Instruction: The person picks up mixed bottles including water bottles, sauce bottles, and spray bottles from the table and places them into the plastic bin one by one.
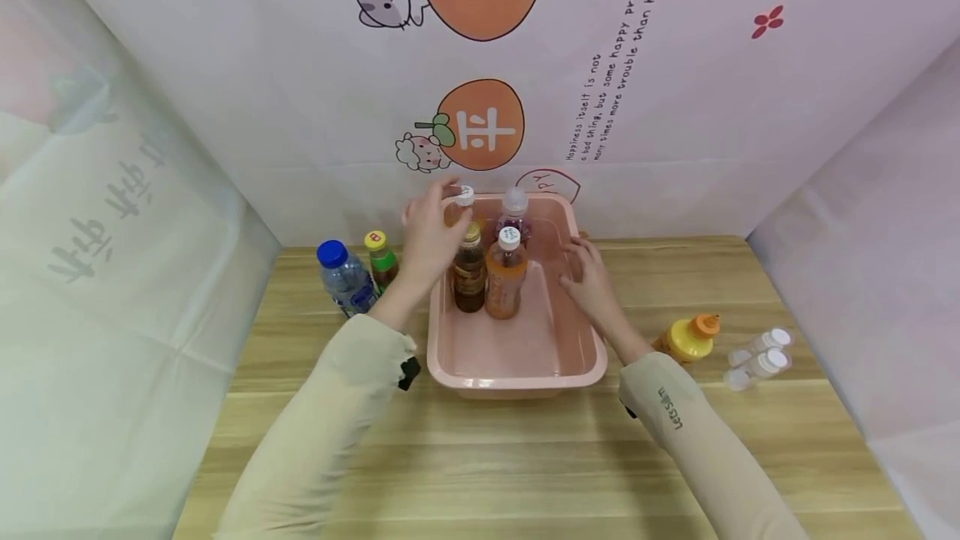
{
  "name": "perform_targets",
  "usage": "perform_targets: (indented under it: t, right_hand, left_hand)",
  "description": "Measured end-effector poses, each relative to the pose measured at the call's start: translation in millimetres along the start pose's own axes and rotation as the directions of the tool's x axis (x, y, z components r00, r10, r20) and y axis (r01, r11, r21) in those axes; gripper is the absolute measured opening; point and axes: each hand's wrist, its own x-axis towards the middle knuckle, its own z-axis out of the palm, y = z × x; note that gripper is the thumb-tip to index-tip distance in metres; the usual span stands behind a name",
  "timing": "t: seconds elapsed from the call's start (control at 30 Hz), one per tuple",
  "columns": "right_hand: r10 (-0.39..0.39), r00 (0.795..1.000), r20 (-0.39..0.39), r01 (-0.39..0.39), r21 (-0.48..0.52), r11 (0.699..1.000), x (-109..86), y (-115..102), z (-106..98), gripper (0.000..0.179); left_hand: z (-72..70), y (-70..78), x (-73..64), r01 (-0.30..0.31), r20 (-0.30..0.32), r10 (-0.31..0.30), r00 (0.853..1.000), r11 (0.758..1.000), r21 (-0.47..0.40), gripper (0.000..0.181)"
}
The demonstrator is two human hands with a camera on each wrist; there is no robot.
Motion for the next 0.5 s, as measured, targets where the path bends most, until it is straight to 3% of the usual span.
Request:
perform_targets:
  t: [0.3, 0.5]
  right_hand:
    - [0.002, 1.0, 0.0, -0.002, 0.008, 1.0, 0.4, 1, 0, 0.05]
    - [0.009, 1.0, 0.003, -0.009, 0.012, 1.0, 0.3, 0, 1, 0.051]
  left_hand:
    - [-36.6, -43.8, 9.3, 0.087, -0.085, -0.084, 0.993, 0.995, 0.039, 0.051]
    - [-62.3, -82.0, 7.9, 0.189, -0.204, -0.176, 0.963, 0.981, 0.045, 0.051]
